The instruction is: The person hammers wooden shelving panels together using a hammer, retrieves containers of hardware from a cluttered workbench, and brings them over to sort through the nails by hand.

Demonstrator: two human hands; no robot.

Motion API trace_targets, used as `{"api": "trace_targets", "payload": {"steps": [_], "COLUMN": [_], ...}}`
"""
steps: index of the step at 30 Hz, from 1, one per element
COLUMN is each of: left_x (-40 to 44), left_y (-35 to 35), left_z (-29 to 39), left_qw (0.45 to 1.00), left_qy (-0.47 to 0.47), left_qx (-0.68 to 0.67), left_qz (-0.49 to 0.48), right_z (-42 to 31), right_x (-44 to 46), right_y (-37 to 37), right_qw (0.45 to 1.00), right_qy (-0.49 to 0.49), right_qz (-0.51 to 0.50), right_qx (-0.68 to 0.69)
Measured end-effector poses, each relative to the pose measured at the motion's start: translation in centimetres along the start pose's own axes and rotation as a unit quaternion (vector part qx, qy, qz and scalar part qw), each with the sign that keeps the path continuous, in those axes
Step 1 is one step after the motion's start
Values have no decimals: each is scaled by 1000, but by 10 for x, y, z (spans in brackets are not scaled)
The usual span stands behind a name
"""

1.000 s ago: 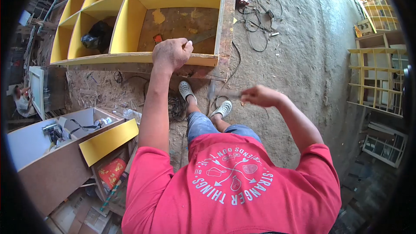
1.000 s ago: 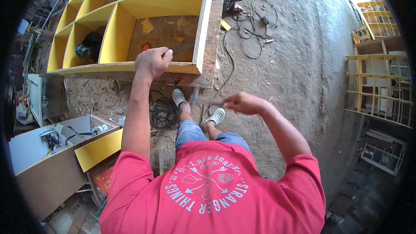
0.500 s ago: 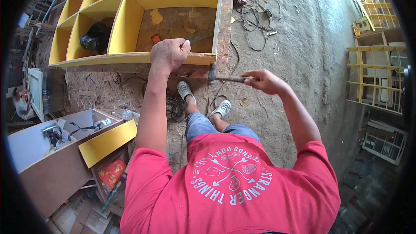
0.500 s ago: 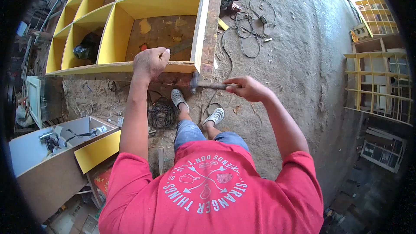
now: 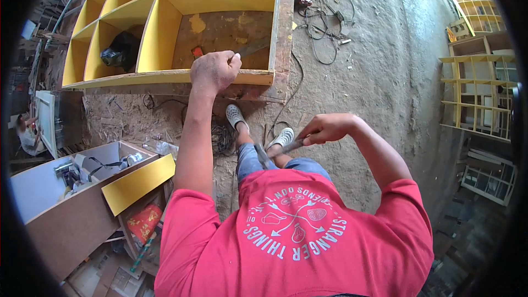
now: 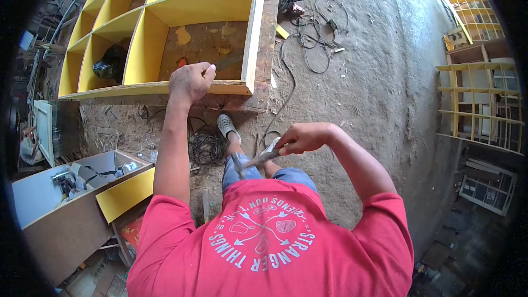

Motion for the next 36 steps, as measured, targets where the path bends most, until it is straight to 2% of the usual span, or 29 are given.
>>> {"api": "trace_targets", "payload": {"steps": [2, 3, 4, 6, 7, 8, 10, 11, 12, 14, 15, 16, 18, 20, 21, 24, 25, 26, 28, 29, 30, 32, 36], "left_x": [0, 0, -1, 0, -1, -1, -2, -3, -2, -3, 0, 0, 0, -1, -1, 0, 0, 0, -2, -1, -2, 1, -2], "left_y": [1, 1, 1, 2, 2, 3, 2, 2, 4, 2, 2, 0, 1, 1, 1, 0, -1, 0, -1, 1, 1, 0, 0], "left_z": [1, 1, 1, 2, 2, 3, 5, 5, 3, 1, 3, 4, 2, 2, 2, 1, 1, 0, 2, 2, 2, 3, 1], "left_qw": [1000, 1000, 1000, 1000, 1000, 1000, 1000, 1000, 1000, 1000, 1000, 1000, 1000, 1000, 1000, 1000, 1000, 1000, 1000, 1000, 1000, 1000, 1000], "left_qy": [1, 2, 1, 0, 2, 4, 1, 2, 5, 9, 6, 3, 2, -1, -2, -4, -4, -4, -2, -1, -2, 0, -10], "left_qx": [4, 7, 5, 5, 5, 5, 7, 8, 8, 11, 13, 9, 5, 3, 2, 5, 4, 4, -1, 0, 1, 7, 1], "left_qz": [-4, -7, -3, 3, 0, -1, -9, -10, -8, -4, -3, -6, -7, -7, -4, -3, -4, -6, -6, -3, -5, -13, -6], "right_z": [37, 39, 32, 30, 21, 18, 22, 51, 37, 44, 39, 32, 27, 52, 45, 27, 22, 22, 37, 39, 27, 18, 47], "right_x": [-2, -12, -12, 7, 9, 7, -4, -9, -25, -12, 0, 1, -7, -16, -19, -10, -16, -24, -28, -23, -19, -24, -26], "right_y": [19, 39, 41, 10, 1, -2, 13, 29, 49, 30, 15, 9, 15, 42, 46, 30, 34, 45, 57, 50, 41, 39, 45], "right_qw": [995, 957, 947, 957, 979, 997, 998, 989, 958, 960, 970, 991, 998, 954, 954, 986, 994, 987, 966, 968, 969, 986, 956], "right_qy": [-18, -68, -82, -95, -43, -52, -59, -26, -86, -101, -47, -8, -66, -56, -79, -91, -55, -45, -58, -43, -78, -87, -65], "right_qz": [96, 281, 311, 263, 194, 49, 8, 141, 271, 260, 230, 126, 14, 287, 288, 139, 98, 157, 240, 244, 227, 142, 266], "right_qx": [22, 30, 19, 76, 38, -12, -9, 40, 40, 13, 56, -44, -4, 64, 23, -16, 19, 2, 80, 29, 62, 30, 104]}}
Point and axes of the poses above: each hand's wrist, its own x-axis towards the middle knuckle, its own y-axis out of the back of the hand, z = x × y, the point moved 4 cm from there along x, towards the middle knuckle, and after that the axes turned 9 degrees about -z, right-handed, at the moved point
